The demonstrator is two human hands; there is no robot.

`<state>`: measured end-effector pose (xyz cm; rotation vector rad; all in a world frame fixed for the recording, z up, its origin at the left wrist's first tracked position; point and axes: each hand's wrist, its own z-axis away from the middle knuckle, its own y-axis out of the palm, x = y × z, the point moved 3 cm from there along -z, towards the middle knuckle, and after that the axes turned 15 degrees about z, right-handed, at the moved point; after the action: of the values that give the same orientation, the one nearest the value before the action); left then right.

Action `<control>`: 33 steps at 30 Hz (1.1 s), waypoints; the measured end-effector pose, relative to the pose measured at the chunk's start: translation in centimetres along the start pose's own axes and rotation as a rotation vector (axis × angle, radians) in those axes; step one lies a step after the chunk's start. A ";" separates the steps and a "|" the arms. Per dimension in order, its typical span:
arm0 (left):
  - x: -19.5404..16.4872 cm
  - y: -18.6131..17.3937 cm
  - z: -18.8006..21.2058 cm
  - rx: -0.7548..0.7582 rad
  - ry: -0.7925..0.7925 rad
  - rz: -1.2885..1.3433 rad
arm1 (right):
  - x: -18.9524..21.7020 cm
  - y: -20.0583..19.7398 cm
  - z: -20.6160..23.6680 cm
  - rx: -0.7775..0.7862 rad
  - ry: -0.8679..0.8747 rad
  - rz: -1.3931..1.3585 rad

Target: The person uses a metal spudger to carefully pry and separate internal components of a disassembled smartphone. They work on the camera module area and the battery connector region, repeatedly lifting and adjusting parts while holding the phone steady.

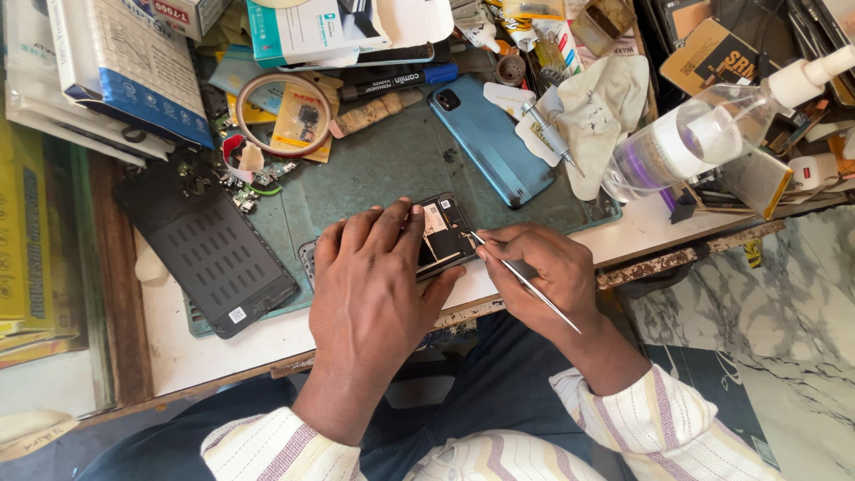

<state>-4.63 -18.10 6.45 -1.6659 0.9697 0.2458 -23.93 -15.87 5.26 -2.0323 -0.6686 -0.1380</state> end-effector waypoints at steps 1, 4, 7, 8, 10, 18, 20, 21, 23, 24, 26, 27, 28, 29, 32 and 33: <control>0.0 0.0 0.0 0.002 -0.006 0.006 | -0.2 0.1 0.0 0.016 0.046 -0.051; -0.1 -0.1 -0.1 -0.001 -0.002 0.006 | -0.9 0.4 0.0 0.060 0.143 -0.161; -0.1 -0.1 -0.1 -0.017 0.008 -0.002 | -1.3 0.5 0.0 0.092 0.171 -0.192; 0.0 0.0 -0.2 -0.015 0.009 -0.004 | -1.4 0.5 -0.1 0.101 0.187 -0.206; 0.0 0.1 -0.1 -0.009 0.008 -0.006 | -1.5 0.6 -0.1 0.116 0.210 -0.251; -0.1 0.0 -0.2 0.008 -0.004 0.010 | -0.4 0.5 0.1 -0.011 0.045 -0.041; -0.1 -0.1 -0.2 0.007 -0.003 0.004 | -0.7 0.6 0.2 -0.005 0.054 -0.035; -0.2 -0.2 -0.1 0.009 -0.001 0.000 | -0.9 0.7 0.2 0.000 0.064 -0.033; -0.3 -0.1 -0.3 0.007 0.001 -0.001 | -2.2 1.1 -0.4 0.093 0.161 -0.281; -0.4 -0.2 -0.2 0.006 -0.007 -0.002 | -2.7 1.3 -0.6 0.140 0.208 -0.409; -0.5 -0.1 -0.2 0.004 -0.012 0.000 | -3.5 1.1 -0.7 0.199 0.226 -0.414; -0.5 -0.2 -0.3 0.002 -0.011 -0.001 | -3.7 1.2 -0.8 0.229 0.234 -0.418; -0.5 -0.2 -0.3 0.000 -0.012 0.001 | -3.6 1.3 -0.6 0.202 0.247 -0.410; -0.5 -0.2 -0.3 -0.003 -0.006 -0.001 | -3.4 1.5 -0.3 0.178 0.260 -0.400; -0.5 -0.2 -0.2 -0.003 -0.012 -0.002 | -3.5 1.7 -0.1 0.175 0.273 -0.378; -0.5 -0.2 -0.2 0.003 -0.018 0.003 | -3.7 1.7 -0.2 0.177 0.275 -0.368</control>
<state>-4.86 -18.07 6.95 -1.6569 0.9585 0.2601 -26.12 -18.16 2.75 -1.6654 -0.8407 -0.5442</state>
